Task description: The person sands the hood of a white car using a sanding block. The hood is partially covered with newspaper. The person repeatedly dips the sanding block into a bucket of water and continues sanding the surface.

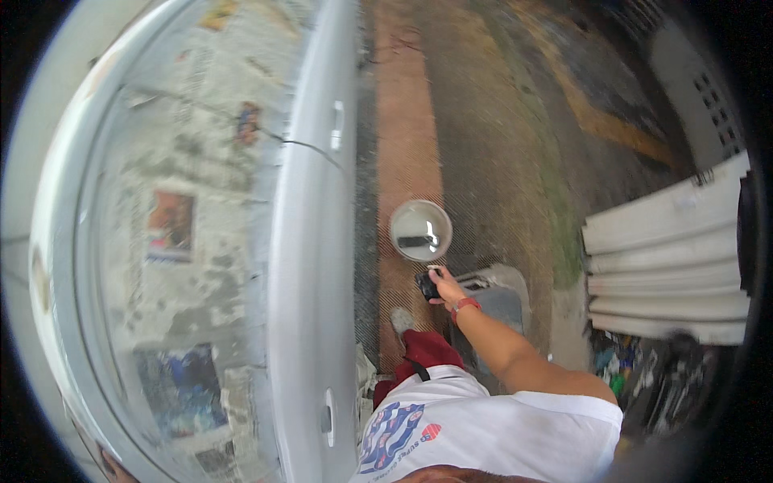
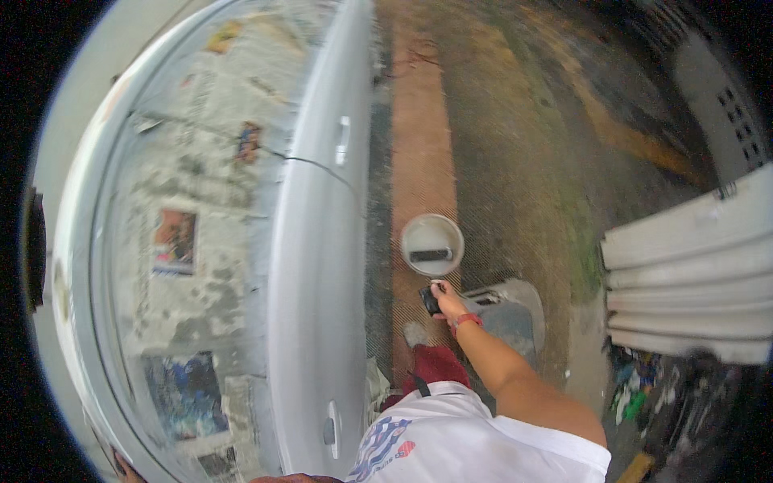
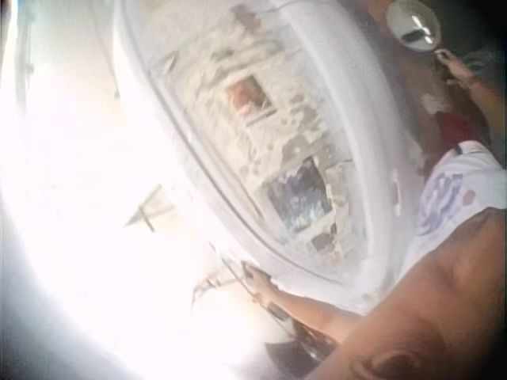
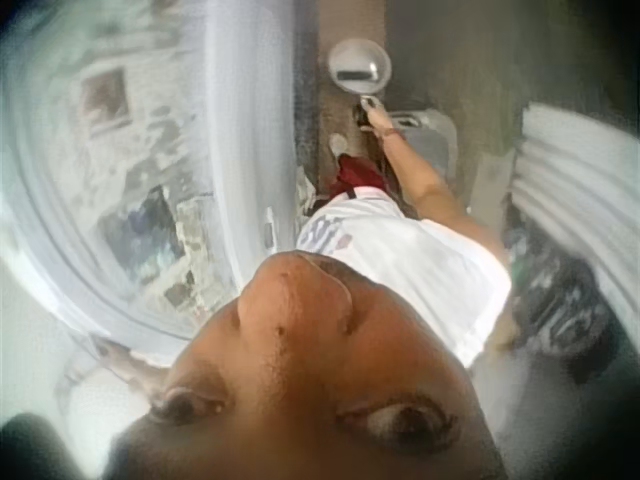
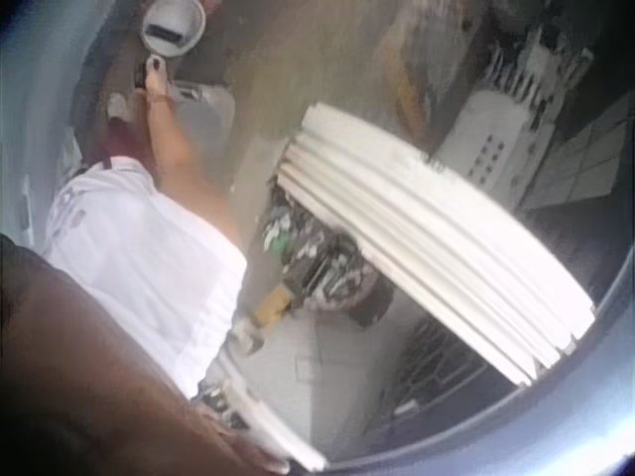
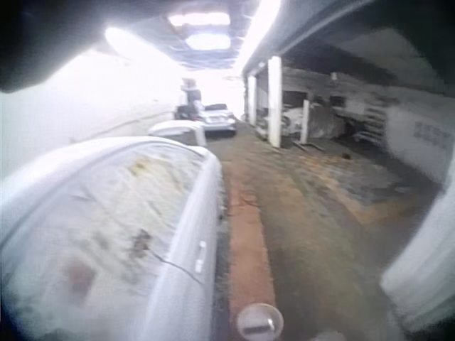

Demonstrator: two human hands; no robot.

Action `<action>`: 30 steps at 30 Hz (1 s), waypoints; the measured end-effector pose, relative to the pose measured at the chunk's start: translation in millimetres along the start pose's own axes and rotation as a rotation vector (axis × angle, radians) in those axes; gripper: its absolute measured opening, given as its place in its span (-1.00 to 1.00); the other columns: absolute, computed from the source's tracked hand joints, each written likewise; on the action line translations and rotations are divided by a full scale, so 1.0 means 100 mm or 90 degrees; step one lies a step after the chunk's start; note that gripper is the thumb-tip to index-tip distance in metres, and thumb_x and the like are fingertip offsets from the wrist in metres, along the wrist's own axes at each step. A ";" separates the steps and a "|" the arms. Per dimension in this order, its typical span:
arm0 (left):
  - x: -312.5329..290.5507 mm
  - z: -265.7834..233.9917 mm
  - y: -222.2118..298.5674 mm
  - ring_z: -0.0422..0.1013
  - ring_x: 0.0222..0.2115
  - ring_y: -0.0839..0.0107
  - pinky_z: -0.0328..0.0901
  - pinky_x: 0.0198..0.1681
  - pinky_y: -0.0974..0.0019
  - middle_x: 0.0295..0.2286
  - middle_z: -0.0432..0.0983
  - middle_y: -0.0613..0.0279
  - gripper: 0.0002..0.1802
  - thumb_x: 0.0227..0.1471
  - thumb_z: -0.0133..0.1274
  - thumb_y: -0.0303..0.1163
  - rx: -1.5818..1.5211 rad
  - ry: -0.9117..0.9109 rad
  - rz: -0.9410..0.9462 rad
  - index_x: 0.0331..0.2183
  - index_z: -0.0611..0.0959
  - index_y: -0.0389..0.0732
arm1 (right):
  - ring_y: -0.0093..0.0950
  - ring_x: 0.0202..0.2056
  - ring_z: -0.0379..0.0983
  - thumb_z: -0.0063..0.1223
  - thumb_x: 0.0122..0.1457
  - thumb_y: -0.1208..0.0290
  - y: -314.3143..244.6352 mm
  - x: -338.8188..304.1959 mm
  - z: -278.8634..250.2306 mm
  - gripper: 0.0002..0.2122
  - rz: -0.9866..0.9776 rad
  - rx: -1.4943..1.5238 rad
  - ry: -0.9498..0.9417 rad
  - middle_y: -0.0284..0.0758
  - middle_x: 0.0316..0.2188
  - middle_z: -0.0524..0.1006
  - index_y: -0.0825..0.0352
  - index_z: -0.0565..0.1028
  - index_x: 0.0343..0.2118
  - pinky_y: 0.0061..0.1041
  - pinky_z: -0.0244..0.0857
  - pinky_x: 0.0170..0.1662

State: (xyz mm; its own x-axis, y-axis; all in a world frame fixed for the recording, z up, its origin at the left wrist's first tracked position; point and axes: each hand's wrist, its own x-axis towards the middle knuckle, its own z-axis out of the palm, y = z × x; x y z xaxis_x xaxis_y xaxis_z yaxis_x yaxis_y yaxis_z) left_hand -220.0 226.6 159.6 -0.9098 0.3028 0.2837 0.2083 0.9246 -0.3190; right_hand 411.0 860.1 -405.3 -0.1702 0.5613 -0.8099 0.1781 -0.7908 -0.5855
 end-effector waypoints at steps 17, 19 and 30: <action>-0.46 -1.24 0.27 0.55 -0.24 -0.25 0.43 -0.13 -0.12 -0.35 0.67 -0.14 -0.54 0.27 0.18 0.06 -0.272 0.365 0.059 -0.20 0.75 -0.19 | -0.06 0.39 0.31 0.12 0.32 0.41 -1.81 -5.87 5.45 -0.60 -1.580 -0.331 -0.645 -0.26 0.33 0.50 0.12 0.56 0.22 -0.09 0.20 0.41; -0.42 -1.44 0.20 0.56 -0.22 -0.25 0.44 -0.11 -0.09 -0.33 0.68 -0.14 -0.53 0.27 0.18 0.06 -0.291 0.439 0.036 -0.20 0.75 -0.20 | -0.16 0.43 0.27 0.18 0.29 0.34 -1.38 -5.98 6.30 -0.52 -1.640 -0.483 -0.515 -0.37 0.36 0.47 0.03 0.51 0.30 -0.06 0.21 0.41; -2.92 0.65 -0.83 0.58 -0.20 -0.04 0.44 -0.07 0.07 -0.22 0.65 -0.01 -0.75 0.25 0.30 -0.31 -0.501 0.444 -0.241 -0.12 0.71 -0.24 | -0.21 0.48 0.19 -0.10 0.50 0.18 -0.55 -6.11 6.48 -0.51 -1.547 -0.996 -0.878 -0.24 0.47 0.31 0.21 0.38 0.42 -0.15 0.07 0.52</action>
State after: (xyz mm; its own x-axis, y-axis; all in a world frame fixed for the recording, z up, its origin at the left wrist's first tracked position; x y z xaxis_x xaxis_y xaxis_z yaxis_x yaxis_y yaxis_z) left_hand 4.9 47.1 44.8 -0.6133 -0.1939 0.7657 0.3551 0.7982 0.4866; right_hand -122.3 402.3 143.8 -0.5205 -0.8360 0.1739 -0.8372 0.5397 0.0884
